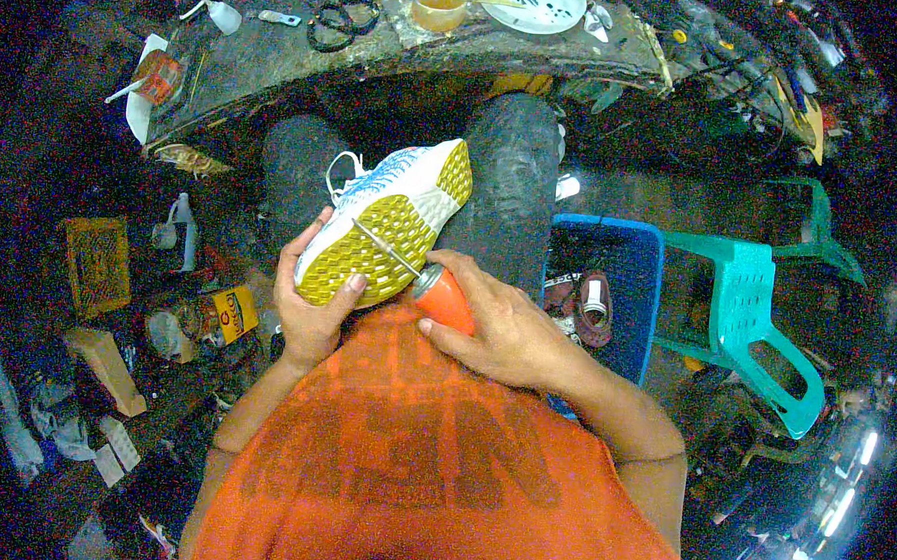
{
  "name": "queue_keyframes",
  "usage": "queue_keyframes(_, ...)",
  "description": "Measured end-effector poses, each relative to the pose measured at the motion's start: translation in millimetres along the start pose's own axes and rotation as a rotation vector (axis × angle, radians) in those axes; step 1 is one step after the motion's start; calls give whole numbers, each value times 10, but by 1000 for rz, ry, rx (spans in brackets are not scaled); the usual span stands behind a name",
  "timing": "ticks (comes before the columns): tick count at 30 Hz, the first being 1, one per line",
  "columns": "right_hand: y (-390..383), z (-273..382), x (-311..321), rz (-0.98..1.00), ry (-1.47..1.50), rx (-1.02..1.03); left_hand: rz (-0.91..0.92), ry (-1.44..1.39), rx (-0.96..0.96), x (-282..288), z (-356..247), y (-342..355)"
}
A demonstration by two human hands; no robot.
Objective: The person inspects a white and yellow sneaker, then uses a heated tool to apply treatment to the sole and upper. They place the shoe on a shelf and inspect several other sneakers, using a hammer on one shoe before returning it to the shelf.
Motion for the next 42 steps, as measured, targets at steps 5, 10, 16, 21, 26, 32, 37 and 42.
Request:
queue_keyframes(5, -2, 72, -69, 21, -69, 71, 15, 40, -12, -26, -28, -23)
queue_keyframes(10, -23, 8, -90, 32, -42, 10, 12, 44, -10, -37, -25, -24)
queue_keyframes(16, -37, 11, -113, 5, -49, 37, 16, 9, 0, -51, -17, -33)
queue_keyframes(21, -35, -8, -96, -30, -50, 30, 26, 35, -17, -58, -28, -39)
queue_keyframes(26, -43, -73, -164, 46, -14, -27, 16, 6, -4, -54, -8, -46)
queue_keyframes(32, -35, -42, -176, 14, -30, 14, 4, 12, 16, -36, 5, -43)
queue_keyframes(37, -44, -12, -112, -49, -51, 13, 43, 29, -26, -74, -26, -56)
queue_keyframes(42, -64, 14, -129, -7, -34, 11, 45, 61, -52, -80, -26, -55)
Point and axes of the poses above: each hand's wrist, its own y-axis towards the middle knuckle, its own x-axis out of the back of the hand, z = x × y, the point moved 10 cm from there along y, towards the middle knuckle, and after that the axes turned 8 degrees about -y, right-handed, at the moved point
